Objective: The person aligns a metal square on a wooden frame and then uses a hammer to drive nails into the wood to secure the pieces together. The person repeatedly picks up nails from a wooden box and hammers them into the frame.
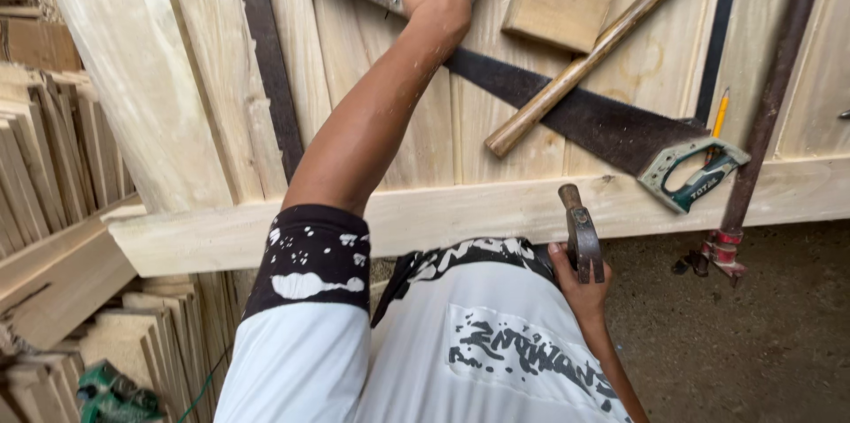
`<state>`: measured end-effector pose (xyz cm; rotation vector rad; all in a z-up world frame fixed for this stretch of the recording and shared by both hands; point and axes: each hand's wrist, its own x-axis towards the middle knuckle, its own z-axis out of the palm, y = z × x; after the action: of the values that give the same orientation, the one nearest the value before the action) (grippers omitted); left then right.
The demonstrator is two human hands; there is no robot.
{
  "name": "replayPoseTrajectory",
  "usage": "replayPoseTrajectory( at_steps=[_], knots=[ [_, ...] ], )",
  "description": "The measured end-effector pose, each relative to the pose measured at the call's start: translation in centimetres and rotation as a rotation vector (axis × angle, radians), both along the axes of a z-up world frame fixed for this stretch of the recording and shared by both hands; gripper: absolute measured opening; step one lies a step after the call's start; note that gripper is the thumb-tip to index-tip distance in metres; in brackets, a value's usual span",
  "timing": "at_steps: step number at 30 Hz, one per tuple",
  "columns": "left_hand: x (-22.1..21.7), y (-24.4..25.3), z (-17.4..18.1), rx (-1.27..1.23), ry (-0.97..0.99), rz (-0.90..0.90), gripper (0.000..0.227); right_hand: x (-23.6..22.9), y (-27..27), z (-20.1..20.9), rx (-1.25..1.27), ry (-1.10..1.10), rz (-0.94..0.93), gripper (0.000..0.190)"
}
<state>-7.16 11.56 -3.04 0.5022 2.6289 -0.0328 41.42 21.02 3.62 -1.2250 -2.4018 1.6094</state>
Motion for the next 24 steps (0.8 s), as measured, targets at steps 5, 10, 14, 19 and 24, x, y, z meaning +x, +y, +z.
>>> replayPoseTrajectory(
  at_steps=[5, 10, 14, 19, 24],
  knots=[
    [-0.2, -0.8, -0.8, 0.099, 0.043, 0.057, 0.02, 1.3, 0.3, -0.9, 0.002, 0.021, -0.019, 0.017],
    [0.3, -1.2, 0.4, 0.182, -0.008, 0.249, 0.022, 1.3, 0.3, -0.3, -0.112, 0.046, -0.156, 0.013],
    [1.3, -0.8, -0.3, 0.193, 0.026, 0.226, 0.022, 0.9, 0.7, 0.0, -0.179, 0.029, -0.189, 0.016],
    [0.8, 0.2, -0.7, 0.101, -0.014, 0.204, 0.022, 0.2, 0.3, 0.1, -0.185, -0.026, -0.259, 0.016],
    [-0.2, 0.2, 0.4, 0.13, -0.109, 0.24, 0.023, -0.2, 0.2, 0.1, -0.15, -0.012, -0.194, 0.019]
  ],
)
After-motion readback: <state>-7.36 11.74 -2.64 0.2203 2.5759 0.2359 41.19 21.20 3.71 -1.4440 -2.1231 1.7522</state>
